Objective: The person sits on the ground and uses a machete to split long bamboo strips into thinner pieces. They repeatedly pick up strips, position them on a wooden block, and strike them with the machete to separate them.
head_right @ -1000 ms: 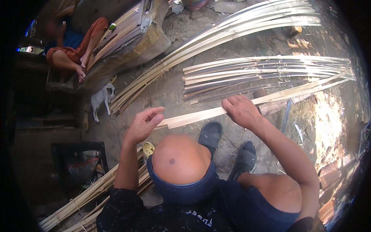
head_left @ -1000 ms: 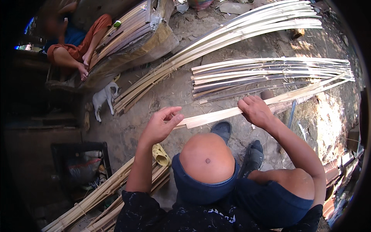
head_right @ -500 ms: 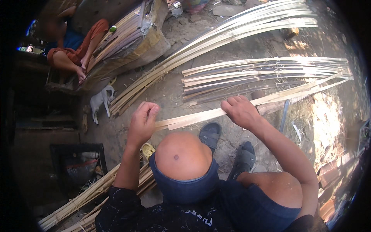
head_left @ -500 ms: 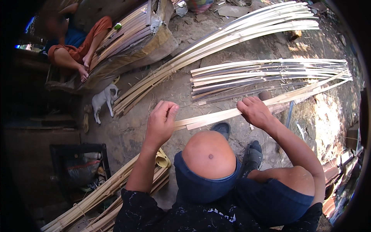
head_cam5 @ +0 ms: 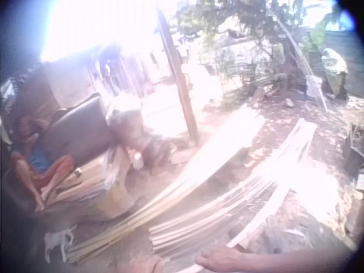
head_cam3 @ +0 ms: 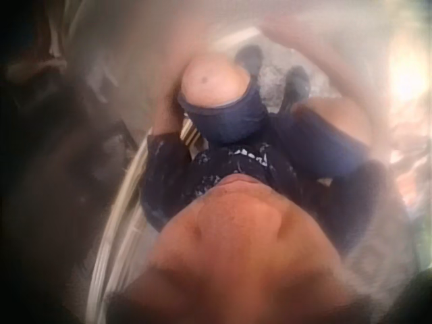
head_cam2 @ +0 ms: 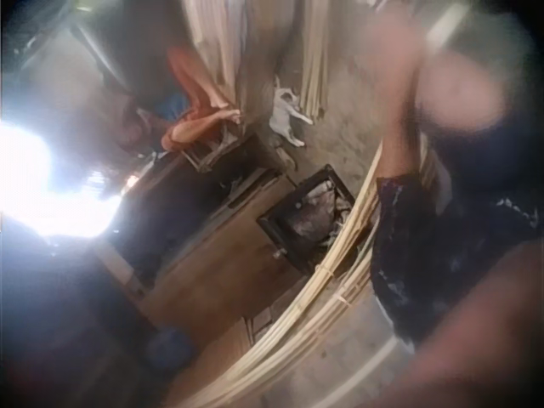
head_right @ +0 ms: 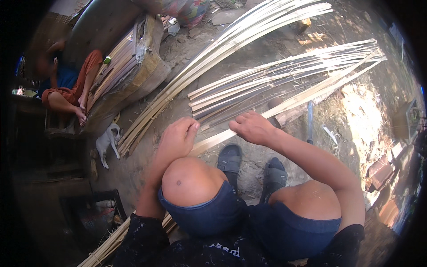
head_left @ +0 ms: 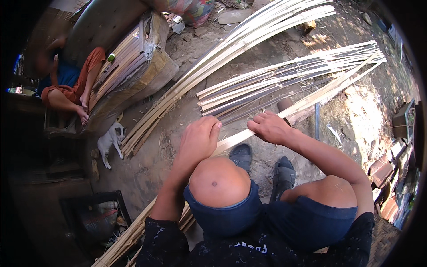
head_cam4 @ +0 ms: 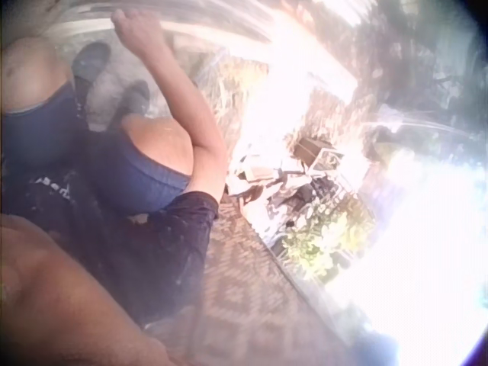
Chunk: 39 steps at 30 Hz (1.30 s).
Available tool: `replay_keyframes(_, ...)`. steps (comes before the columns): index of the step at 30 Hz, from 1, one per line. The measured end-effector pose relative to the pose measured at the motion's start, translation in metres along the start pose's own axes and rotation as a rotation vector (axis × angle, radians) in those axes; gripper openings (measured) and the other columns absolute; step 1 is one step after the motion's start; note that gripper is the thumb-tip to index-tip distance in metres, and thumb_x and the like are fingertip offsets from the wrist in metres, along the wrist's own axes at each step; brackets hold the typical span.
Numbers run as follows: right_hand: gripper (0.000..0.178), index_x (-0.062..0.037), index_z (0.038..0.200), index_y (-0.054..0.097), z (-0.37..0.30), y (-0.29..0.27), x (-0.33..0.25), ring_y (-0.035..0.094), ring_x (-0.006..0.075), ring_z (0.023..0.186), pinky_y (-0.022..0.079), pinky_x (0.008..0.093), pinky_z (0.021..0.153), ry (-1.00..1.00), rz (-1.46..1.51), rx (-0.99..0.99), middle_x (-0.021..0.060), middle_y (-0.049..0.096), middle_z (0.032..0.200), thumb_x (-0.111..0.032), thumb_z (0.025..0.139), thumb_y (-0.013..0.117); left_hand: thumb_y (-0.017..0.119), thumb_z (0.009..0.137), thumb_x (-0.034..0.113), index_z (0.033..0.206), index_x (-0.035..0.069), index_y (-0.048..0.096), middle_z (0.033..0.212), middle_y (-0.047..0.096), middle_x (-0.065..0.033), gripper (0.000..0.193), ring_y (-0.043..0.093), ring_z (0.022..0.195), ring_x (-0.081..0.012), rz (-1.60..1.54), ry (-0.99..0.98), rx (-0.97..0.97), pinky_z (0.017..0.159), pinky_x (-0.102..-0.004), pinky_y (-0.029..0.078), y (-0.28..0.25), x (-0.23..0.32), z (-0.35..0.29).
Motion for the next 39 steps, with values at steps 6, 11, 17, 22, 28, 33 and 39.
replay_keyframes(6,0.014,-0.0088,0.090,0.054,0.008,0.001,-0.007,0.066,0.0306,0.083,0.050,0.0437,0.078,-0.028,0.030,0.075,0.0096,0.063,0.081,-0.020,0.087,0.062,0.067,0.094,0.029,0.101,0.001,0.068,0.082,0.067,-0.0121,0.029,0.065,0.078,-0.0231,-0.384,-0.073,-0.267,0.074,-0.0380,0.050,0.068,0.006,0.021)
replay_keyframes(11,0.015,-0.0085,0.091,0.054,0.000,0.004,-0.004,0.065,0.0308,0.084,0.050,0.0437,0.079,0.008,0.053,0.041,0.0097,0.063,0.082,-0.021,0.087,0.062,0.057,0.101,0.024,0.095,0.000,0.064,0.075,0.062,-0.0030,0.026,0.054,0.071,-0.0101,-0.656,-0.244,0.078,0.067,-0.0275,0.045,0.053,-0.020,0.017)
replay_keyframes(17,0.013,-0.0072,0.090,0.055,0.010,-0.008,0.003,0.066,0.0309,0.085,0.049,0.0439,0.076,0.045,0.094,0.104,0.0104,0.065,0.084,-0.019,0.088,0.061,0.040,0.107,0.042,0.114,-0.002,0.060,0.097,0.066,-0.0116,0.050,0.062,0.090,-0.0178,-0.673,-0.367,0.591,0.087,-0.0322,0.051,-0.045,-0.108,-0.066)
replay_keyframes(22,0.017,-0.0078,0.089,0.054,0.030,-0.013,-0.036,0.064,0.0301,0.081,0.048,0.0432,0.074,0.024,0.093,0.150,0.0087,0.062,0.080,-0.020,0.085,0.064,0.031,0.103,0.061,0.126,-0.003,0.052,0.112,0.062,-0.0171,0.071,0.061,0.103,-0.0249,-1.384,-0.473,0.676,0.096,-0.0414,0.051,-0.012,-0.068,-0.072)
replay_keyframes(28,0.011,-0.0039,0.087,0.055,0.038,-0.031,-0.048,0.067,0.0366,0.071,0.052,0.0478,0.063,0.015,0.200,0.178,0.0146,0.064,0.071,-0.015,0.085,0.057,0.032,0.105,0.049,0.125,-0.009,0.051,0.117,0.060,-0.0214,0.064,0.058,0.108,-0.0279,-0.922,-0.101,0.845,0.102,-0.0408,0.045,-0.008,-0.045,-0.059)
replay_keyframes(33,0.015,-0.0035,0.088,0.061,0.034,-0.029,-0.038,0.068,0.0381,0.068,0.052,0.0483,0.059,0.088,0.244,0.188,0.0166,0.065,0.067,-0.018,0.087,0.058,0.068,0.091,0.044,0.122,0.003,0.062,0.104,0.069,-0.0193,0.052,0.067,0.092,-0.0315,-0.201,-0.074,0.195,0.084,-0.0433,0.051,-0.035,0.000,-0.046)
replay_keyframes(39,0.048,-0.0091,0.110,0.063,0.022,-0.046,-0.012,0.062,0.0333,0.096,0.046,0.0464,0.085,-0.002,0.134,0.275,0.0166,0.063,0.096,-0.051,0.086,0.065,0.073,0.086,0.028,0.092,0.003,0.067,0.079,0.068,-0.0220,0.027,0.067,0.076,-0.0397,0.173,-0.324,-0.389,0.068,-0.0425,0.052,-0.010,0.025,-0.035)
Point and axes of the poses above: each hand's wrist, its own z-axis towards the middle knuckle, its own y-axis out of the palm, x = y × z, the point moved 3 cm from there along z, towards the middle knuckle
